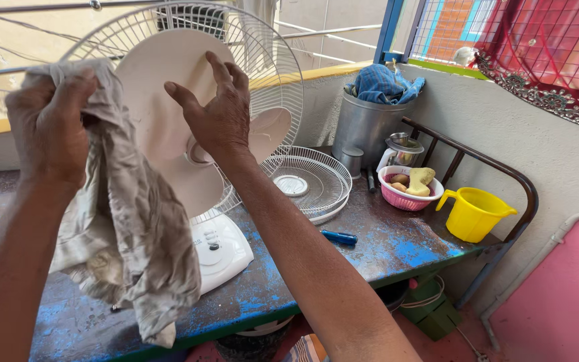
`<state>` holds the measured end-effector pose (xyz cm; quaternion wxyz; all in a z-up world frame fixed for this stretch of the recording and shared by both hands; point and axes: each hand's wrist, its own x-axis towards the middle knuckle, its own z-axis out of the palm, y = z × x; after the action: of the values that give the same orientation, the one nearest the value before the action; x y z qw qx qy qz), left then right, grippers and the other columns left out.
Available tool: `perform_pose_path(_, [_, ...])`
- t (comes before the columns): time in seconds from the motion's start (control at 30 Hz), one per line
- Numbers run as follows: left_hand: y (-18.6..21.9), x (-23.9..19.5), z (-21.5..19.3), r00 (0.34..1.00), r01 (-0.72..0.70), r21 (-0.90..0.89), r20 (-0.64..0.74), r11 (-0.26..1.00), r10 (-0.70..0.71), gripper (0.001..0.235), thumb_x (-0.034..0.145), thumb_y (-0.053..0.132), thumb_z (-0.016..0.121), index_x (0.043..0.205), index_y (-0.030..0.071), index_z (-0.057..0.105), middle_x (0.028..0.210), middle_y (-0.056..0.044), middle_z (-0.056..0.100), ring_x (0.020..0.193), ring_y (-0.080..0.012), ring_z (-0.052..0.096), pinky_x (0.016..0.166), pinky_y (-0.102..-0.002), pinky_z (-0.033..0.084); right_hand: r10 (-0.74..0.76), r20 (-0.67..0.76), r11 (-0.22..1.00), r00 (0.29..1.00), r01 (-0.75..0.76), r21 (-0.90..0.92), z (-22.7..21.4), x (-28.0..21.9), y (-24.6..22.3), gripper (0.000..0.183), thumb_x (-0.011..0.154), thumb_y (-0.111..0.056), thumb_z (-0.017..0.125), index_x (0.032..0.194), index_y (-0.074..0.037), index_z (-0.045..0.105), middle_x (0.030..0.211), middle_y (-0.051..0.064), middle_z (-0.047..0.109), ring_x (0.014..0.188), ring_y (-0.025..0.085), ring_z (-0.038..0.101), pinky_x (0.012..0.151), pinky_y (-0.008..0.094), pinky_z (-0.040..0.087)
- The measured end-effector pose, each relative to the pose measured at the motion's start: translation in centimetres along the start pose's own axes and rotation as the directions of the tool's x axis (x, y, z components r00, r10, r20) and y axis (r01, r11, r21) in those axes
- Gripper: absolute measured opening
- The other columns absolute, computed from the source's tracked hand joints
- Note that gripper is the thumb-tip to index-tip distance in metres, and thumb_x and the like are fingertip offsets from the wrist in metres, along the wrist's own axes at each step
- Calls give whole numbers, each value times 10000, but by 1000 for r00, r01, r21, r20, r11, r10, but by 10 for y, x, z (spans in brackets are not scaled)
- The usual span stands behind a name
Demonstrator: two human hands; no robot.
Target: The person wipes the blades, protective cage, and base of a desk fan using a cloth and liquid from a spray bottle.
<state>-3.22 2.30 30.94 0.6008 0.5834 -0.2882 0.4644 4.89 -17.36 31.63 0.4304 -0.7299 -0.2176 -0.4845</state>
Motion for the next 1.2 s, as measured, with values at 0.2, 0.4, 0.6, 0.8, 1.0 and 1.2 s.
perform_pose_path(0.2, [11, 12, 19, 998, 51, 310, 11, 949, -57, 250, 1061, 232, 669, 902, 53, 743, 783, 29, 670, 708, -52, 549, 636, -281, 441, -150, -84, 986, 985, 143, -89, 6, -10, -8, 955, 795, -655, 802, 1555, -226, 414, 1589, 222, 337, 1483, 395, 397, 1156, 534, 443])
perform_pose_path(0.4, [-3, 23, 23, 945, 319, -95, 105, 943, -309, 197, 980, 242, 657, 985, 64, 744, 902, -4, 729, 798, -79, 656, 758, -259, 543, -226, -106, 965, 968, 207, -161, 4, 9, 4, 1138, 705, -681, 881, 1607, -299, 303, 1645, 232, 250, 1515, 458, 264, 1169, 650, 286])
perform_pose_path(0.6, [-15, 36, 10, 858, 509, -230, 211, 830, -468, 273, 979, 284, 662, 1106, 51, 726, 1026, -41, 719, 924, -119, 662, 862, -295, 552, -340, 33, 925, 940, 340, -169, -6, 24, 8, 1186, 658, -732, 932, 1594, -349, 312, 1612, 159, 267, 1508, 400, 262, 1178, 618, 318])
perform_pose_path(0.8, [-8, 62, 21, 749, 658, -333, 382, 675, -542, 353, 950, 308, 621, 1185, 63, 715, 1055, -65, 752, 890, -146, 715, 835, -321, 597, -390, 101, 905, 915, 401, -139, -12, 31, -5, 1139, 623, -682, 941, 1543, -304, 384, 1548, 115, 359, 1487, 342, 346, 1185, 565, 356])
perform_pose_path(1.0, [-37, 85, 27, 730, 660, -192, 394, 726, -559, 388, 999, 330, 624, 1214, 20, 717, 992, -102, 751, 808, -171, 687, 766, -312, 591, -468, 105, 879, 878, 475, -55, -12, 33, -4, 1233, 595, -623, 977, 1568, -234, 327, 1533, 139, 354, 1462, 360, 355, 1202, 543, 369])
perform_pose_path(1.2, [-90, 116, 23, 814, -123, -39, 568, 992, 123, 408, 991, 182, 647, 1297, -86, 618, 1187, -178, 677, 1052, -206, 641, 923, -343, 527, -474, 80, 871, 877, 481, -98, -14, 39, -5, 1149, 556, -559, 1005, 1487, -228, 418, 1481, 120, 398, 1426, 350, 388, 1189, 505, 412])
